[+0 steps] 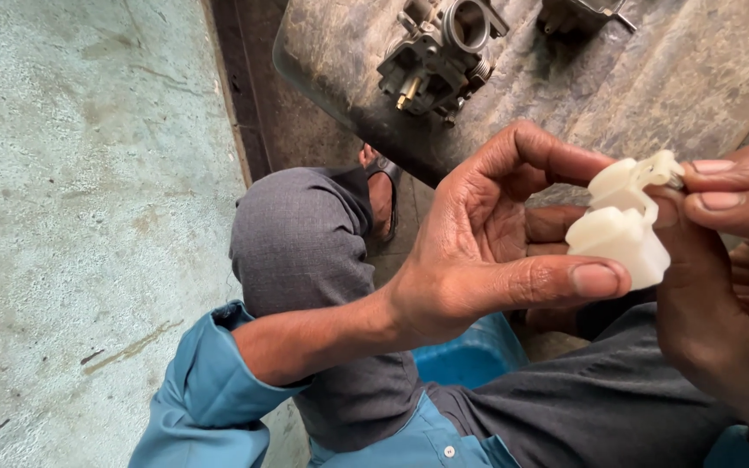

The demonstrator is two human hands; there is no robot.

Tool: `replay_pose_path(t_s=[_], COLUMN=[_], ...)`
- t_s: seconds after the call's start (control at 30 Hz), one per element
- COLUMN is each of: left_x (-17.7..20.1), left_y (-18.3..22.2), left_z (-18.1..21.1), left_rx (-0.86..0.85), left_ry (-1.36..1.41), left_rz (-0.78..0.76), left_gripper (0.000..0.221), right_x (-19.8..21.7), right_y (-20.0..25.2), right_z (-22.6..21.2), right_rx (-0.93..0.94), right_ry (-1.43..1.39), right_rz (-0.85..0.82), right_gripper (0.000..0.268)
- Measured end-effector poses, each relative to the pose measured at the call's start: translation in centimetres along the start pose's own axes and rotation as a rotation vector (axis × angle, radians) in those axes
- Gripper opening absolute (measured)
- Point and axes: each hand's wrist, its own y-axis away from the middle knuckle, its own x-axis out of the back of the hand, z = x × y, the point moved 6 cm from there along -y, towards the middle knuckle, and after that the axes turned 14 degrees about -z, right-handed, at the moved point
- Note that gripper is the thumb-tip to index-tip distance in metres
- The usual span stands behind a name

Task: Repairing a motorcycle carburetor by cleaning and assembling components like the float and needle valve.

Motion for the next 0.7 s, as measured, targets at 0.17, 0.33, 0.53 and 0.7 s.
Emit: replay_pose_path(t_s=[0.17,0.33,0.53,0.7], left_x=[-0.1,0.0,-0.3,-0.2], left_y=[0.0,0.1,0.0,0.1], left_z=[0.1,-0.1,0.2,0.0], left_rx=[-0.004,-0.008,0.001,-0.005], left_ry=[-0.008,-0.018,0.000,-0.008], left_rz=[0.007,0.010,-0.008,-0.004], left_gripper=[0.041,0.041,0.041,0.041], right_x=[-0.2,-0.5,-0.5,-1.6], right_y=[0.5,1.2,0.0,0.5], right_z=[0.5,1.3,0.1,1.1], right_rx=[0.019,-0.017,-0.002,-0.094], right_ry=[0.002,-0.016,0.062,0.193], right_rz=[0.006,0.005,-0.029,-0.123], right_gripper=[0.028,0.028,0.036,0.030])
